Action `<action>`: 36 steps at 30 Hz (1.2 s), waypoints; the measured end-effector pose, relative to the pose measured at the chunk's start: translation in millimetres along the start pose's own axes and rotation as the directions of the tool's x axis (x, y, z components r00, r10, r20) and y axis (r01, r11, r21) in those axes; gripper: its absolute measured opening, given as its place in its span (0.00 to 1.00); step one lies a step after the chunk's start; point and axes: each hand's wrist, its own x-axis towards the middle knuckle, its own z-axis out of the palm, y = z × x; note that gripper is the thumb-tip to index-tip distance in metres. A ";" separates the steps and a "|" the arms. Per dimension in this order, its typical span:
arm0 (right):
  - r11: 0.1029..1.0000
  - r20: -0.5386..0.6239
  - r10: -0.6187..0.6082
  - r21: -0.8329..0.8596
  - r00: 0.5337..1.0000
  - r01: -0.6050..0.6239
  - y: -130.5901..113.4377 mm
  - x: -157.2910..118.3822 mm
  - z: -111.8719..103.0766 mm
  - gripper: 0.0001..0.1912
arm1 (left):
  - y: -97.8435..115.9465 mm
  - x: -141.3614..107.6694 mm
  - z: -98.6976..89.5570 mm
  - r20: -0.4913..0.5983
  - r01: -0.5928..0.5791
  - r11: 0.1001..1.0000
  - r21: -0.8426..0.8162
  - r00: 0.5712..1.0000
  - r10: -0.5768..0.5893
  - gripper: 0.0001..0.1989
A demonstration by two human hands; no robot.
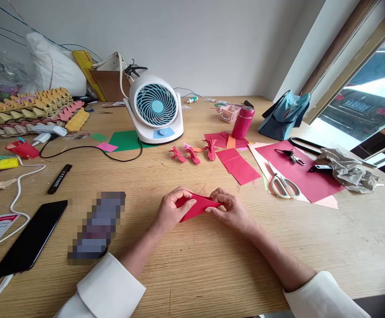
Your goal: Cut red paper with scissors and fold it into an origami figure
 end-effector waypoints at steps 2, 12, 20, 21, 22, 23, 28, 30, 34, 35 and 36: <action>0.998 -0.015 0.017 0.054 1.000 -0.016 1.4 0.0 0.2 0.13 | -1.6 -0.7 1.5 -0.042 0.013 0.999 0.031 0.999 -0.011 0.05; 0.895 -0.051 0.196 0.419 0.979 -0.157 5.2 4.4 0.1 0.14 | 0.1 -2.6 3.2 -0.155 0.074 0.996 0.047 0.986 -0.066 0.07; 0.771 -0.130 0.296 0.618 0.946 -0.156 -2.8 6.0 4.0 0.18 | 2.2 -6.6 6.3 -0.176 0.049 0.994 0.100 0.984 -0.031 0.07; 0.747 -0.123 0.320 0.643 0.939 -0.170 -4.0 6.1 4.0 0.20 | 3.1 -7.3 6.5 -0.178 0.036 0.993 0.115 0.984 -0.015 0.06; 0.721 -0.104 0.347 0.666 0.932 -0.194 -5.1 6.1 3.9 0.21 | 4.1 -8.0 6.8 -0.179 0.021 0.991 0.131 0.984 0.003 0.06; 0.692 -0.076 0.375 0.686 0.924 -0.225 -6.0 6.1 3.7 0.21 | 5.1 -8.9 7.1 -0.181 0.006 0.989 0.146 0.983 0.020 0.06; 0.567 0.010 0.455 0.767 0.890 -0.299 -8.0 5.0 2.8 0.17 | 7.6 -12.4 9.7 -0.190 -0.042 0.983 0.178 0.979 0.077 0.05; 0.545 0.014 0.458 0.785 0.889 -0.293 -8.4 4.7 2.8 0.15 | 6.9 -13.3 10.7 -0.196 -0.048 0.983 0.177 0.977 0.083 0.05; 0.519 0.017 0.445 0.810 0.895 -0.273 -8.8 4.0 3.0 0.13 | 5.3 -14.4 11.6 -0.213 -0.058 0.982 0.177 0.972 0.096 0.05; 0.516 0.017 0.441 0.814 0.897 -0.269 -8.8 3.9 3.0 0.13 | 5.1 -14.6 11.6 -0.215 -0.061 0.983 0.175 0.972 0.098 0.05; 0.513 0.016 0.440 0.816 0.898 -0.266 -8.8 3.9 3.0 0.13 | 5.0 -14.9 11.7 -0.216 -0.062 0.983 0.174 0.971 0.100 0.04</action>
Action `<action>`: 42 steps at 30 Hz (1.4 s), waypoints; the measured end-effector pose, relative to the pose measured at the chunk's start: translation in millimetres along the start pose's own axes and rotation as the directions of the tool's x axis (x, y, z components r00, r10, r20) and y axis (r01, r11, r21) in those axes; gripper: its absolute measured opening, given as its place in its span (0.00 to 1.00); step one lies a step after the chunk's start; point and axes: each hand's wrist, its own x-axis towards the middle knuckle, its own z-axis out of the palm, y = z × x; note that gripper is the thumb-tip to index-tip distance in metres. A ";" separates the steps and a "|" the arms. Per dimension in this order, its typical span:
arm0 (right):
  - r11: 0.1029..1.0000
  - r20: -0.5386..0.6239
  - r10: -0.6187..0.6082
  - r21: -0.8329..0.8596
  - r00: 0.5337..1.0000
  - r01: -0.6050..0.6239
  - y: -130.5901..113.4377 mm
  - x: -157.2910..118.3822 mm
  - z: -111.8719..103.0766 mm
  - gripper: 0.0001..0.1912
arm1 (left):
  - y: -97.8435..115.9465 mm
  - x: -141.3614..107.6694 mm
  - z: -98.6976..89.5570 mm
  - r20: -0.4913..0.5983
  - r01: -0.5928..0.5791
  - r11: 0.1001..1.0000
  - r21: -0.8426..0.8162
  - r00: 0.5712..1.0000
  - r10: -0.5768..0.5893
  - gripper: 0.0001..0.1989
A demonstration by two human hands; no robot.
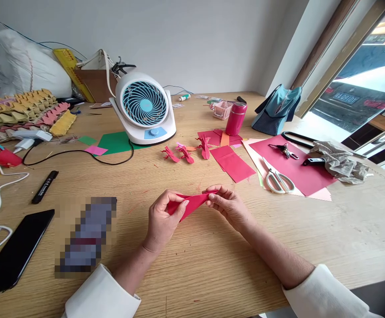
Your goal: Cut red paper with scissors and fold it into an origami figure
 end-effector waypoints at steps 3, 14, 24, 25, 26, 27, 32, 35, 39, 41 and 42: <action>1.000 -0.003 -0.002 0.011 1.000 0.002 0.7 0.5 -0.3 0.13 | 0.3 -0.5 0.1 -0.004 0.001 1.000 -0.005 1.000 -0.001 0.04; 0.999 0.013 -0.035 0.029 0.999 0.034 4.8 0.5 -2.7 0.10 | 2.0 -1.2 2.6 -0.048 0.022 0.999 -0.025 0.999 -0.024 0.04; 0.998 -0.038 -0.055 -0.041 0.998 0.053 0.0 -2.8 5.5 0.13 | 5.7 -2.4 4.6 -0.050 0.157 0.980 -0.125 0.985 -0.164 0.16; 0.997 -0.041 -0.060 -0.052 0.997 0.058 -0.1 -3.1 5.7 0.13 | 6.4 -2.1 4.5 -0.050 0.161 0.979 -0.127 0.985 -0.168 0.17; 0.996 -0.043 -0.067 -0.062 0.997 0.064 0.1 -3.3 5.7 0.13 | 6.9 -1.8 4.3 -0.053 0.161 0.979 -0.121 0.984 -0.169 0.16; 0.995 -0.045 -0.077 -0.071 0.996 0.073 0.4 -3.4 5.6 0.13 | 7.0 -1.3 4.1 -0.056 0.161 0.981 -0.112 0.984 -0.168 0.16; 0.980 -0.027 -0.142 -0.144 0.989 0.137 3.2 -2.0 4.2 0.13 | 5.4 0.0 3.0 -0.056 0.163 0.983 -0.083 0.984 -0.168 0.15; 0.972 -0.028 -0.168 -0.173 0.985 0.161 4.0 -0.3 3.9 0.14 | 3.9 -0.2 2.6 -0.054 0.168 0.983 -0.081 0.984 -0.172 0.15; 0.970 -0.042 -0.173 -0.179 0.984 0.163 4.0 1.2 4.1 0.17 | 1.8 -0.1 2.5 -0.045 0.176 0.981 -0.087 0.983 -0.180 0.15; 0.973 -0.043 -0.166 -0.167 0.985 0.157 3.8 1.1 4.4 0.17 | 0.7 0.2 2.6 -0.043 0.177 0.981 -0.079 0.983 -0.180 0.15; 0.976 -0.040 -0.161 -0.157 0.986 0.153 3.7 0.9 4.6 0.17 | 0.1 0.5 2.6 -0.042 0.176 0.982 -0.074 0.983 -0.179 0.15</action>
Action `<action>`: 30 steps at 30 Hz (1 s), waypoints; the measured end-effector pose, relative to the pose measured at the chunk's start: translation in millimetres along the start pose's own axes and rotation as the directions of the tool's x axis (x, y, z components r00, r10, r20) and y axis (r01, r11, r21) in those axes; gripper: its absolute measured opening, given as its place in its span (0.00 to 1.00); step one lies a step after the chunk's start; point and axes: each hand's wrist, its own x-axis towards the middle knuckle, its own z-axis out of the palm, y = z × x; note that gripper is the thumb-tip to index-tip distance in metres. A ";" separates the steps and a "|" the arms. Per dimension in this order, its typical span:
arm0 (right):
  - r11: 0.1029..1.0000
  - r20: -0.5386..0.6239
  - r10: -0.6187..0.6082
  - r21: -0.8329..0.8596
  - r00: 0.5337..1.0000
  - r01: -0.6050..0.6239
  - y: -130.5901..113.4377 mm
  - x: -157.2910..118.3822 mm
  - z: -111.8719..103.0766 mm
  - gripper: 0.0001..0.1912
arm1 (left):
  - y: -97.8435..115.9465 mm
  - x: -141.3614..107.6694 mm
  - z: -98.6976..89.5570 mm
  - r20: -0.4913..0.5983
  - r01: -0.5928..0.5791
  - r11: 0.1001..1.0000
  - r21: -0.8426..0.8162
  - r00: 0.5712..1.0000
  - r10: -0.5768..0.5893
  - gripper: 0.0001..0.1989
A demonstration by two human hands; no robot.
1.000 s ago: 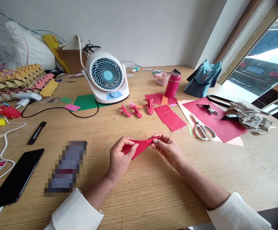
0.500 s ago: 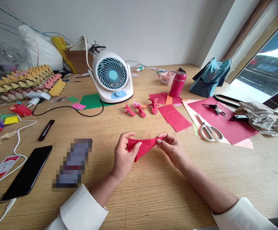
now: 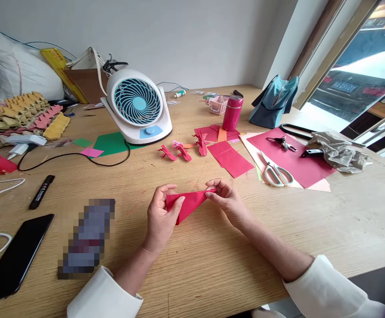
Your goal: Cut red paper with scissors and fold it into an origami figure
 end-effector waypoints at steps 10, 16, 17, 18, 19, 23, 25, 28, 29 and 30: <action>0.998 0.009 0.029 0.052 1.000 -0.029 -1.4 0.6 -0.8 0.18 | -3.9 0.9 -1.1 -0.006 0.009 1.000 -0.006 1.000 -0.009 0.16; 0.999 -0.021 0.013 0.044 1.000 -0.012 0.9 1.5 -1.8 0.18 | -5.2 1.3 -1.0 0.006 0.009 1.000 -0.020 1.000 -0.009 0.16; 0.999 -0.023 0.011 0.041 1.000 -0.010 1.1 1.4 -1.9 0.18 | -5.3 1.3 -0.9 0.006 0.009 1.000 -0.021 1.000 -0.008 0.16; 0.999 -0.025 0.009 0.036 1.000 -0.008 1.3 1.3 -1.9 0.18 | -5.4 1.2 -0.9 0.006 0.008 1.000 -0.022 1.000 -0.008 0.16; 1.000 -0.029 0.007 0.030 1.000 -0.006 1.3 1.2 -1.9 0.18 | -5.5 1.2 -0.8 0.006 0.008 1.000 -0.023 1.000 -0.008 0.16; 1.000 -0.036 0.004 0.018 0.999 -0.003 0.9 1.0 -1.7 0.18 | -5.6 1.2 -0.7 0.007 0.005 1.000 -0.023 1.000 -0.005 0.16; 1.000 -0.032 0.006 0.022 0.999 -0.006 0.8 1.1 -1.4 0.18 | -5.5 1.2 -0.7 0.008 0.008 1.000 -0.022 1.000 -0.007 0.15; 1.000 -0.028 0.009 0.030 1.000 -0.008 1.0 1.2 -1.1 0.18 | -5.1 1.4 -0.8 0.011 0.010 1.000 -0.019 1.000 -0.010 0.16; 0.999 -0.026 0.009 0.032 1.000 -0.008 1.2 1.2 -1.1 0.18 | -4.8 1.4 -0.8 0.012 0.009 1.000 -0.016 1.000 -0.009 0.15; 0.999 -0.025 0.008 0.033 1.000 -0.007 1.3 1.2 -1.1 0.18 | -4.6 1.5 -0.9 0.013 0.007 1.000 -0.015 1.000 -0.007 0.15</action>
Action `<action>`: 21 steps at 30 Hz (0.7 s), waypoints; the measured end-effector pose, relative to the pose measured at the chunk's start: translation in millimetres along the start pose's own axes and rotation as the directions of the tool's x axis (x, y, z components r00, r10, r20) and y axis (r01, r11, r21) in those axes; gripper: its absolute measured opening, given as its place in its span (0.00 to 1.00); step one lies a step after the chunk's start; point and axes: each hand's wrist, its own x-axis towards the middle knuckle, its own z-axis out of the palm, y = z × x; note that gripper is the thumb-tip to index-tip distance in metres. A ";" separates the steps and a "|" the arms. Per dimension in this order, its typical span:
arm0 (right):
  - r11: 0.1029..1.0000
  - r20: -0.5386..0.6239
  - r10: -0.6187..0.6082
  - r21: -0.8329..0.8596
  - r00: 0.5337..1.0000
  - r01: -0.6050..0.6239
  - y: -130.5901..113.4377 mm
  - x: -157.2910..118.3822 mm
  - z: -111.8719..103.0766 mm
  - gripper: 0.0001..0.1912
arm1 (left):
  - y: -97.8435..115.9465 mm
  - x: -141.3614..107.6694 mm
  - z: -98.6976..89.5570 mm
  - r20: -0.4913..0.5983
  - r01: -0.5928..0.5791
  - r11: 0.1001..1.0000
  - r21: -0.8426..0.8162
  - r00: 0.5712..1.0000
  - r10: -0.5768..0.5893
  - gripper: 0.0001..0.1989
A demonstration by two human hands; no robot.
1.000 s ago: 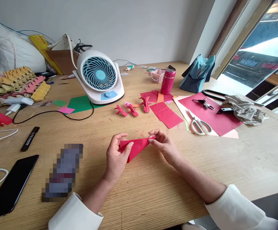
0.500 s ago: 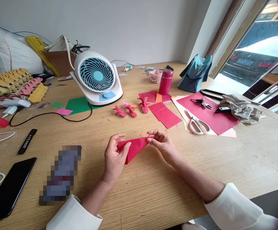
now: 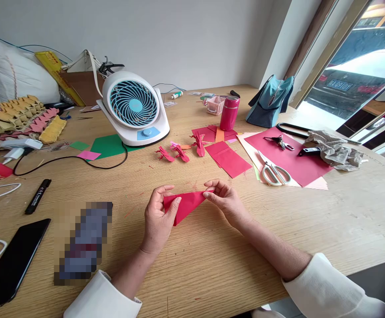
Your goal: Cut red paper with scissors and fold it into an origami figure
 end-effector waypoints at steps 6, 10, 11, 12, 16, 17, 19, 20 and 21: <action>1.000 0.008 -0.002 -0.010 1.000 0.002 0.6 -0.2 -0.3 0.18 | 1.2 -0.2 -0.2 0.006 -0.008 1.000 0.005 1.000 0.008 0.15; 1.000 0.016 0.003 -0.008 1.000 -0.003 0.4 -0.3 -0.3 0.18 | 0.7 -0.2 -0.3 0.001 -0.014 1.000 0.010 1.000 0.014 0.15; 1.000 0.016 0.003 -0.005 1.000 -0.003 0.3 -0.3 -0.2 0.17 | 0.6 -0.2 -0.4 0.000 -0.014 1.000 0.009 1.000 0.014 0.15; 1.000 0.015 0.001 -0.004 1.000 -0.001 0.2 -0.2 -0.2 0.17 | 0.5 -0.1 -0.4 -0.001 -0.015 1.000 0.009 1.000 0.015 0.15; 1.000 0.022 -0.020 -0.022 1.000 0.020 0.3 0.3 -1.0 0.16 | 1.0 0.2 -0.6 0.007 -0.027 1.000 0.011 1.000 0.027 0.15; 0.999 0.028 -0.025 -0.040 0.999 0.026 0.6 0.5 -1.5 0.16 | 1.3 0.3 -0.6 0.010 -0.034 0.999 0.016 0.999 0.034 0.15; 0.995 0.048 -0.028 -0.094 0.998 0.033 1.6 1.0 -2.9 0.16 | 1.5 0.6 -0.8 0.015 -0.044 0.999 0.030 0.999 0.043 0.14; 0.992 0.064 -0.023 -0.124 0.998 0.031 2.3 1.3 -3.6 0.16 | 1.5 0.7 -1.0 0.020 -0.045 0.998 0.038 0.999 0.044 0.14; 0.988 0.081 -0.015 -0.153 0.997 0.027 3.1 1.4 -4.2 0.16 | 1.4 0.7 -1.2 0.028 -0.043 0.998 0.047 0.999 0.042 0.14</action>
